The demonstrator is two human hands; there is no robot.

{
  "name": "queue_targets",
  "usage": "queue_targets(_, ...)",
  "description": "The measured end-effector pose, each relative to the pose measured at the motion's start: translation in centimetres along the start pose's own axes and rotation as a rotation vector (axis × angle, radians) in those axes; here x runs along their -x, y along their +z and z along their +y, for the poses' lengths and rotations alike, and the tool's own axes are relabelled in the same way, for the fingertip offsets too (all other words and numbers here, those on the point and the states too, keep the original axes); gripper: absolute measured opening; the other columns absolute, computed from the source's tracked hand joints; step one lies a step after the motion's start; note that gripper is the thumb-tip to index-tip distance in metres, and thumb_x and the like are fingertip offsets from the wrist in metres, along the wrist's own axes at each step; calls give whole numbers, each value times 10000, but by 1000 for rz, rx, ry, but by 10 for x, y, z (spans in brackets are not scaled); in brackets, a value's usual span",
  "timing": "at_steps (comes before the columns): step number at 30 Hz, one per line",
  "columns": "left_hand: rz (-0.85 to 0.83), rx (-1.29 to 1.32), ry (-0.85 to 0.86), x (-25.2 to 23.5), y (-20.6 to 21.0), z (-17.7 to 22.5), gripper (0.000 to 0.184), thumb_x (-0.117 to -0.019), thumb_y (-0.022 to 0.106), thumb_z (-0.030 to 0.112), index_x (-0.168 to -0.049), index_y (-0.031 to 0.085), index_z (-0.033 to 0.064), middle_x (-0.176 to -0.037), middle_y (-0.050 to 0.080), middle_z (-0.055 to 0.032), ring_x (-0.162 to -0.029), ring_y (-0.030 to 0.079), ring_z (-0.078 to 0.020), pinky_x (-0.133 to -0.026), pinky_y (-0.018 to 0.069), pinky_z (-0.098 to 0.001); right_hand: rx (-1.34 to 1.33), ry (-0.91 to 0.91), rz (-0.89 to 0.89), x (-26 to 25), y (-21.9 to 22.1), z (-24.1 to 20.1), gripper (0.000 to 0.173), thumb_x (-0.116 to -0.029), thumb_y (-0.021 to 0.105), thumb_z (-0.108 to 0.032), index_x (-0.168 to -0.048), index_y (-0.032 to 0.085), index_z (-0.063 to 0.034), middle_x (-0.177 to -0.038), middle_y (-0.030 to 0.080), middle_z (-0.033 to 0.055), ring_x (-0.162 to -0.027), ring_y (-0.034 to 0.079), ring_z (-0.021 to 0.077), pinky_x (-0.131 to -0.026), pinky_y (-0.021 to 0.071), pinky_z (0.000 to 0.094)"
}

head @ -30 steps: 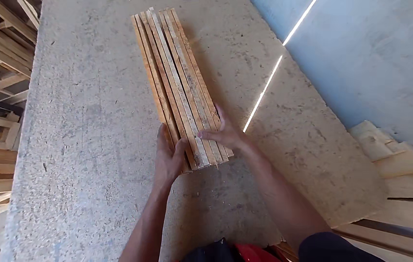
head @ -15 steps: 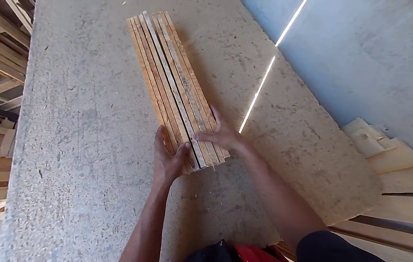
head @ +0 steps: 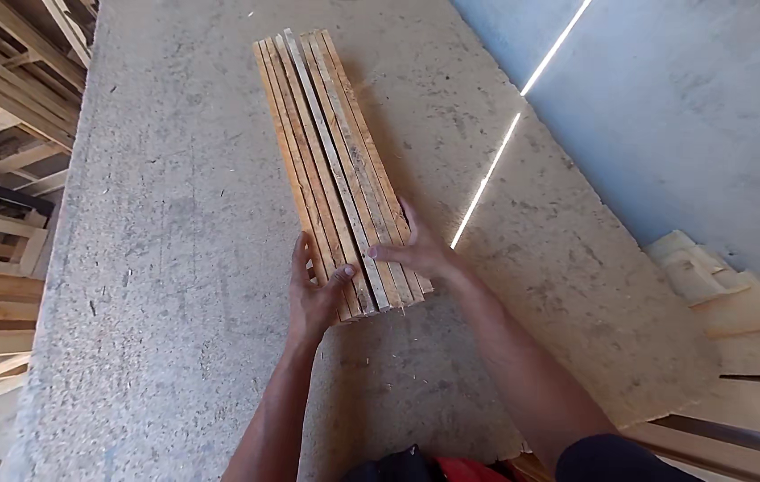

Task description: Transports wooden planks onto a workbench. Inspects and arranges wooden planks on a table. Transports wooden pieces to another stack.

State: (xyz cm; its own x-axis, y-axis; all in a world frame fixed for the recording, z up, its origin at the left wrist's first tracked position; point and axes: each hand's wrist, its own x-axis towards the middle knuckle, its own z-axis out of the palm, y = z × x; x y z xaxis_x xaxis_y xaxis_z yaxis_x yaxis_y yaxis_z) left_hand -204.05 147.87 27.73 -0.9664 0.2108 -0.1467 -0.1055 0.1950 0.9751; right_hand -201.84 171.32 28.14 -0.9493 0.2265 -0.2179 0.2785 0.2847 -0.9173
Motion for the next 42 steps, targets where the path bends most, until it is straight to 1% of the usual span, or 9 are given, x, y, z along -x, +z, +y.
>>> queue_targets(6,2,72,-60,0,-3,-2,967,-837,845,249,-1613,269,253,-1500,483,-112,-1083,687,-267,-835,632,-461,-29,-11,9,0,1,1,1360,-620,939,-544,-1658,136,-187,-1625,381,103,-1461,430,214,-1169,427,478)
queue_targets(10,-25,120,-44,1,-11,-10,702,-1002,655,269,-1600,291,224,-1373,614,-117,-1066,710,-243,-879,624,-434,-27,-9,7,1,1,0,1339,-634,937,-533,-1657,140,-200,-1628,377,96,-1464,424,207,-1172,422,473)
queue_targets(13,-44,86,-39,-1,-14,-11,651,-1037,589,262,-1602,272,206,-1334,633,-123,-1062,710,-235,-880,621,-431,-28,-3,9,1,1,0,1340,-627,935,-547,-1656,144,-214,-1609,407,92,-1442,454,203,-1157,441,474)
queue_targets(20,-54,-139,-32,-5,-16,-8,757,-1040,571,350,-1648,149,192,-1539,477,-136,-1231,638,-243,-990,564,-492,-39,-8,11,1,1,-1,1345,-624,937,-535,-1657,143,-199,-1627,378,91,-1459,430,199,-1167,432,454)
queue_targets(26,10,-243,-83,-4,-7,1,735,-1036,567,378,-1633,186,183,-1506,505,-152,-1250,621,-269,-1013,535,-538,-43,-13,9,1,1,-1,1338,-631,940,-525,-1656,146,-192,-1633,367,81,-1467,416,183,-1176,424,437)
queue_targets(28,30,-258,-82,-4,-1,4,741,-1029,568,413,-1629,195,187,-1507,508,-140,-1272,608,-260,-1032,525,-536,-25,-8,14,0,1,-1,1347,-621,940,-538,-1656,149,-197,-1628,378,81,-1461,426,190,-1170,429,452)
queue_targets(30,23,-300,-64,-3,4,6,864,-985,606,518,-1636,168,157,-1536,465,-160,-1327,561,-279,-1074,492,-546,-11,-3,18,0,1,-1,1343,-621,939,-546,-1655,153,-205,-1626,386,79,-1458,434,196,-1166,437,471)
queue_targets(33,57,-426,-11,-3,13,6,1139,-798,733,695,-1626,196,126,-1463,491,-198,-1290,563,-331,-1041,493,-579,0,-8,13,1,1,-1,1334,-630,934,-548,-1656,152,-212,-1632,375,71,-1465,421,189,-1175,422,464)
queue_targets(42,51,-230,-33,-5,11,1,1094,-770,832,572,-1620,244,213,-1476,478,-163,-1250,592,-279,-997,541,-529,-3,-24,10,-1,0,1,1336,-617,937,-555,-1651,166,-207,-1622,391,66,-1456,432,184,-1168,430,465)
